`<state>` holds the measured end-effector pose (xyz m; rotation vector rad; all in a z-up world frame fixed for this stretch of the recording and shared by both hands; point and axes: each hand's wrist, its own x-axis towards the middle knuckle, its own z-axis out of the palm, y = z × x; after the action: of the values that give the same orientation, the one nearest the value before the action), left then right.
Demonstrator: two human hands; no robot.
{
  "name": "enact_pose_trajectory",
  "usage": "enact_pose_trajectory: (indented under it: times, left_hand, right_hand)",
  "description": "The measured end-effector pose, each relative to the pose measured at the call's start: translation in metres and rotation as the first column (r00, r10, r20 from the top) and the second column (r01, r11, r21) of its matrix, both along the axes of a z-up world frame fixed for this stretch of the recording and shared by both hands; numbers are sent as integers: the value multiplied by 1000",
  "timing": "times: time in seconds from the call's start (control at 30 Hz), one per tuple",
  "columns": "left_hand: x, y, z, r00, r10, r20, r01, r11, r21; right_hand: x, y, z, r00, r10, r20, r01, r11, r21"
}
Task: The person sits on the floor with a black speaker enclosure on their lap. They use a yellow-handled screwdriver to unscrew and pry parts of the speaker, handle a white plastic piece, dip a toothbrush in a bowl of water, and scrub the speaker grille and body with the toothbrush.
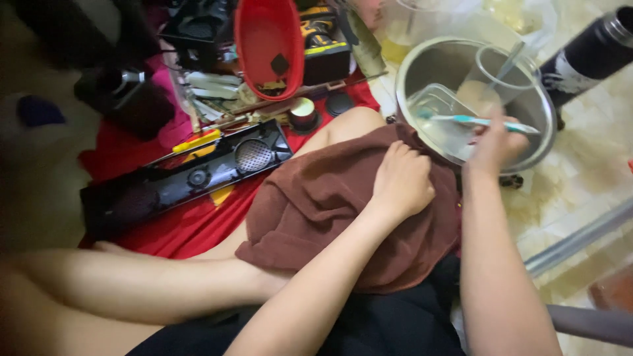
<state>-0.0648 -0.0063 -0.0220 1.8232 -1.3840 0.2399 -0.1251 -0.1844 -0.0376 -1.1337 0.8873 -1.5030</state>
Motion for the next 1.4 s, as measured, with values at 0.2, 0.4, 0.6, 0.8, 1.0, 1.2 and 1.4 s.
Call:
enact_pose_trajectory:
  times: [0.2, 0.4, 0.6, 0.8, 1.0, 1.2, 1.4]
  left_hand:
    - [36, 84, 59, 877, -205, -434, 21, 919, -393]
    - [100, 205, 11, 842, 484, -239, -512, 856, -69]
    - [141, 291, -47, 427, 820, -381, -693, 568, 445]
    - [145, 239, -50, 502, 767, -399, -577, 641, 506]
    - [145, 212, -51, 566, 719, -402, -457, 680, 573]
    - [143, 209, -29, 503, 753, -424, -390, 635, 666]
    - [146, 212, -37, 445, 768, -462, -390, 630, 672]
  right_hand:
    - [21, 61, 80, 981, 180, 70, -187, 978, 97]
    - [107, 116, 82, 753, 658, -3, -658, 753, -7]
    - [179, 180, 24, 515, 825, -232, -831, 547, 100]
    - [182, 165, -2, 537, 707, -461, -745, 654, 135]
    - [181, 170, 7, 388, 779, -493, -719, 590, 366]
    - [189, 160, -9, 463, 766, -447, -723, 617, 309]
    - [185, 161, -19, 371, 721, -585, -783, 582, 221]
